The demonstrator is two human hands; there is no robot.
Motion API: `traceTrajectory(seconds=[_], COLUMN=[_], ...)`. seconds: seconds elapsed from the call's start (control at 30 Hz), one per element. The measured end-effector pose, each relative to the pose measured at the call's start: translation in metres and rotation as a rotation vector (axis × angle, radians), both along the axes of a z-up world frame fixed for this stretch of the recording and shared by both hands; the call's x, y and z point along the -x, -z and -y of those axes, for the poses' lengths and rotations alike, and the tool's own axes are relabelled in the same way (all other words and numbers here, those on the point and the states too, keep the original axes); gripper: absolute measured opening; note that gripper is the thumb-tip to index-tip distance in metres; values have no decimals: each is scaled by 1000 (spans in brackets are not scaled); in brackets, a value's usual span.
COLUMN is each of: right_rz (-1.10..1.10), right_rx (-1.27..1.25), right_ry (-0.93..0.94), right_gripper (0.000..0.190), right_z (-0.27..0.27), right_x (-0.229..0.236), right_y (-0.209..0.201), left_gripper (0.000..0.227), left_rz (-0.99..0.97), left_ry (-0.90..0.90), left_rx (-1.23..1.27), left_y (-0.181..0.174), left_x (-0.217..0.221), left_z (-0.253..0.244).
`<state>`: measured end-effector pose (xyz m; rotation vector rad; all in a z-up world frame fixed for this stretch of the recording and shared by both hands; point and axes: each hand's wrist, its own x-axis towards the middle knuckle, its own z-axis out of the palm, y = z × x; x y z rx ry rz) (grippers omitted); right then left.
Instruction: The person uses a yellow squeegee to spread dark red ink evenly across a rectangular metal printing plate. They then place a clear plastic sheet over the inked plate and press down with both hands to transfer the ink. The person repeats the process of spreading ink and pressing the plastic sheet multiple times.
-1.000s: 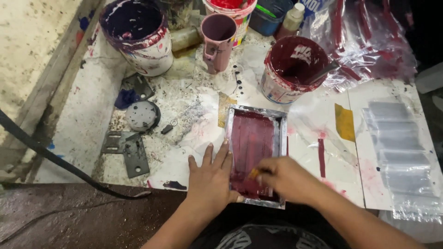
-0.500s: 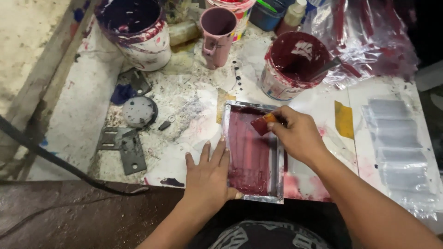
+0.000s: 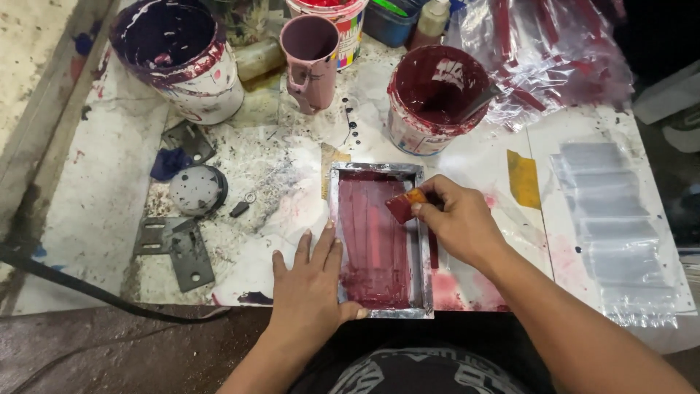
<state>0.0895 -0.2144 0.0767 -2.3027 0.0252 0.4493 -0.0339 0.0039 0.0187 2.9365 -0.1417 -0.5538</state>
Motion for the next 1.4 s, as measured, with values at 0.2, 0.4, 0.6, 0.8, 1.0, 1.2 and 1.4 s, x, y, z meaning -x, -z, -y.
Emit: traceTrajectory(seconds=[0.2,0.4,0.6,0.8,1.0,1.2,1.4], right_rz=[-64,83,729,877,813,684,479], right_rx=[-70,62,214,240,300,159,442], right_ry=[56,-184,-530,-590,-715,-875,-469], right_gripper=[9,27,12,12,19,24,29], right_z=[-3,-21,-27,-35,-29,5,-11], right_x=[-2,-6,-42,-51,11,113,0], right_y=[-5,1,66,81,72,67,48], left_gripper=[119,122,124,125,120,127,117], left_rz=[-84,-161,-28,-131,-144,-109,-193], left_ry=[-17,-18,-7,-39,-15,-9,-30], left_rx=[91,25,75,84,51,83,95], left_y=[-6,-15,-1,-16,-23,-19,-34], left_x=[-3,-9,-3,-5,-5,-7,-8], left_z=[-2,1,-4,-2,-1,-2,0])
